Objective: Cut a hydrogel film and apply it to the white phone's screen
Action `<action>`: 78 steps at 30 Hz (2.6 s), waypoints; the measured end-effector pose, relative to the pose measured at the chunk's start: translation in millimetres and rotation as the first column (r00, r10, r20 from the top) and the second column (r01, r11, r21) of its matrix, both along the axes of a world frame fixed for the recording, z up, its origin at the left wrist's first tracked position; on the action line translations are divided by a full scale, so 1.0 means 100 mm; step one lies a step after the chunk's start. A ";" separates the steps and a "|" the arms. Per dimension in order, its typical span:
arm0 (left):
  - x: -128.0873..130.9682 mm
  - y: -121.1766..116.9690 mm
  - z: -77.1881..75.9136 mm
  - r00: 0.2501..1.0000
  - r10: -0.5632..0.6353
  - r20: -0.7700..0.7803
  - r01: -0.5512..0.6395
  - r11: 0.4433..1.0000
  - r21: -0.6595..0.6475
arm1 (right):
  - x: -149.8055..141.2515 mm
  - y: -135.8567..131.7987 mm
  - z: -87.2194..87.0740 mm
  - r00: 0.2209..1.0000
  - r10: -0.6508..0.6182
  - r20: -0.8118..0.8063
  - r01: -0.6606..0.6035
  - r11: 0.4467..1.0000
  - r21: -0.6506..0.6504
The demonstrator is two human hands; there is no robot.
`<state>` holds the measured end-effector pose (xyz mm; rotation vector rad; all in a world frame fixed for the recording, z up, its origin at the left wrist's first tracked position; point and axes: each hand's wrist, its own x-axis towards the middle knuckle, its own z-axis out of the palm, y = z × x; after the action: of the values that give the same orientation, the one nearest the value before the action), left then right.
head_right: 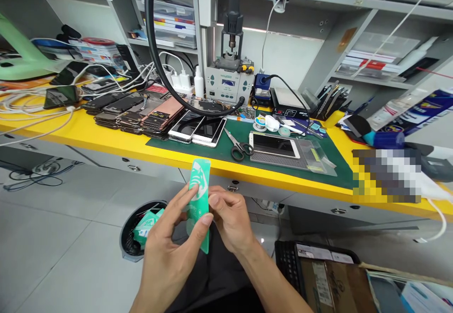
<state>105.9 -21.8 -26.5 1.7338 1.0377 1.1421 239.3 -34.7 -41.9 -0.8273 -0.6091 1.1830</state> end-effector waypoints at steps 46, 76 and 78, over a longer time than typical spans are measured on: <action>-0.23 0.39 0.09 0.805 0.098 0.586 0.226 0.862 -0.455 | 0.46 0.09 0.48 0.822 0.236 0.519 -0.152 0.968 -0.198; -0.11 0.15 0.12 0.674 0.401 0.621 -0.092 0.879 -0.467 | 0.11 -0.05 0.45 0.934 0.224 0.278 -0.189 0.971 -0.146; -0.11 0.14 0.10 0.667 0.400 0.629 -0.096 0.883 -0.460 | 0.10 -0.05 0.45 0.939 0.196 0.283 -0.162 0.977 -0.140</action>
<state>94.8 -8.0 -16.7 0.7028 0.9258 1.4903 248.9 -39.8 3.3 -1.0766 -0.8837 1.2789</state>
